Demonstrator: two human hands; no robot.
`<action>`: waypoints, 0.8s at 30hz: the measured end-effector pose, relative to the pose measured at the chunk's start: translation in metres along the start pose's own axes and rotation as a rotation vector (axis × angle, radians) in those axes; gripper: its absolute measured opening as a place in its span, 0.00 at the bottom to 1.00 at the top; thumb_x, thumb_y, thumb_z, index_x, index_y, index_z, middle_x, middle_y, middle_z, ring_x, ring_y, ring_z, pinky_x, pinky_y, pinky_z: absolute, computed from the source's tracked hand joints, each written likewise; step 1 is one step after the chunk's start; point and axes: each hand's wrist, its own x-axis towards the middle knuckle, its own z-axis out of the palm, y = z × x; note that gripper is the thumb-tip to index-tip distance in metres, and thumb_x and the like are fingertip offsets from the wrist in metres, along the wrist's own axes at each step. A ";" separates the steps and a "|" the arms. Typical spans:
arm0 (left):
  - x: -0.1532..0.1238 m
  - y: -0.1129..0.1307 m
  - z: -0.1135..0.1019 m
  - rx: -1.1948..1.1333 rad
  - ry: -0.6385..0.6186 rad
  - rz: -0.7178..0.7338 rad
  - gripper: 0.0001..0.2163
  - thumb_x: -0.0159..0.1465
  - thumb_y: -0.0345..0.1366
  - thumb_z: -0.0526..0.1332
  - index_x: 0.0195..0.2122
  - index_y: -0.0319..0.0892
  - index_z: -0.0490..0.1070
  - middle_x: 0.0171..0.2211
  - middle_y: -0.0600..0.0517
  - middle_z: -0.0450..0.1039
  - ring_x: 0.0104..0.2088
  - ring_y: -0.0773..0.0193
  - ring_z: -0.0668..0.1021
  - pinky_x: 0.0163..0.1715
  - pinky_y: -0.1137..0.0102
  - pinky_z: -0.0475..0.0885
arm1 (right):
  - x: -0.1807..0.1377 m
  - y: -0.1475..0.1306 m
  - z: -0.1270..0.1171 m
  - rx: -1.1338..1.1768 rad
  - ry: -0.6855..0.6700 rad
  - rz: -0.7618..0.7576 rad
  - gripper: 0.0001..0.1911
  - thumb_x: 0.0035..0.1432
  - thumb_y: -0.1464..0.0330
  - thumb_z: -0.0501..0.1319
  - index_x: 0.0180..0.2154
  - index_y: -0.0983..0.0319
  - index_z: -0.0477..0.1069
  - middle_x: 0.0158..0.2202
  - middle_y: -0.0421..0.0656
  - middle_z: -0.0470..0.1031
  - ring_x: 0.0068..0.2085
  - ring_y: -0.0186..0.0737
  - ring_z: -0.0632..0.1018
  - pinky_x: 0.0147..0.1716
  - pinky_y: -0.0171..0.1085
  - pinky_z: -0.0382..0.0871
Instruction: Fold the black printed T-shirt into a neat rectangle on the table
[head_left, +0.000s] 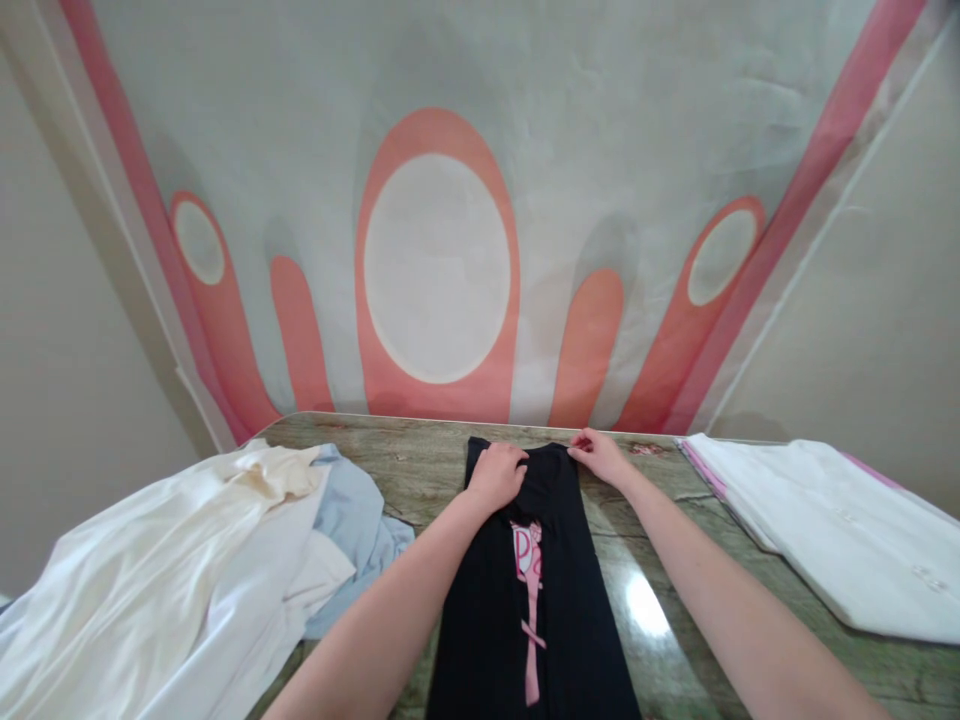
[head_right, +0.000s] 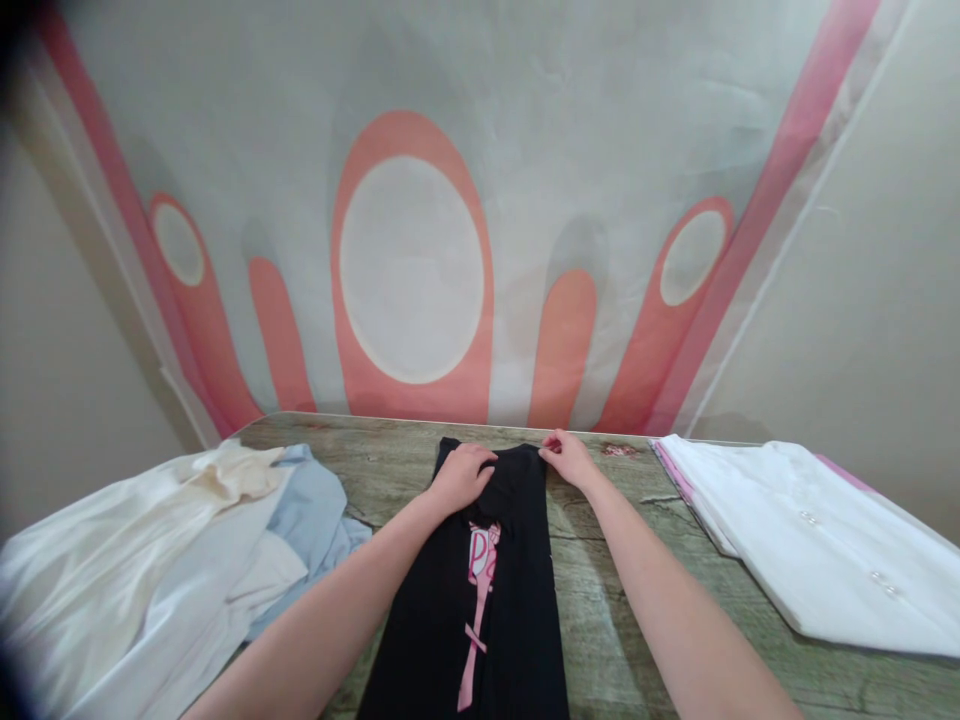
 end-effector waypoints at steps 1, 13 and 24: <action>0.001 -0.005 0.001 0.005 0.040 -0.042 0.12 0.62 0.36 0.52 0.43 0.42 0.70 0.45 0.48 0.70 0.48 0.58 0.69 0.50 0.64 0.61 | -0.001 0.000 -0.003 0.003 0.005 -0.010 0.07 0.46 0.66 0.58 0.29 0.62 0.67 0.27 0.41 0.72 0.28 0.36 0.72 0.31 0.36 0.65; 0.002 -0.024 0.012 0.024 0.162 -0.208 0.10 0.60 0.38 0.56 0.41 0.41 0.69 0.40 0.47 0.69 0.43 0.59 0.69 0.47 0.66 0.62 | -0.013 -0.027 -0.016 -0.116 -0.036 -0.232 0.12 0.52 0.61 0.58 0.31 0.60 0.76 0.30 0.44 0.73 0.31 0.39 0.71 0.32 0.37 0.64; 0.005 -0.030 0.020 -0.037 0.195 -0.212 0.08 0.58 0.39 0.59 0.35 0.42 0.72 0.36 0.48 0.70 0.39 0.60 0.71 0.41 0.67 0.65 | -0.013 -0.021 -0.007 -0.249 -0.063 -0.281 0.13 0.55 0.62 0.56 0.33 0.60 0.78 0.29 0.44 0.73 0.32 0.40 0.73 0.34 0.38 0.65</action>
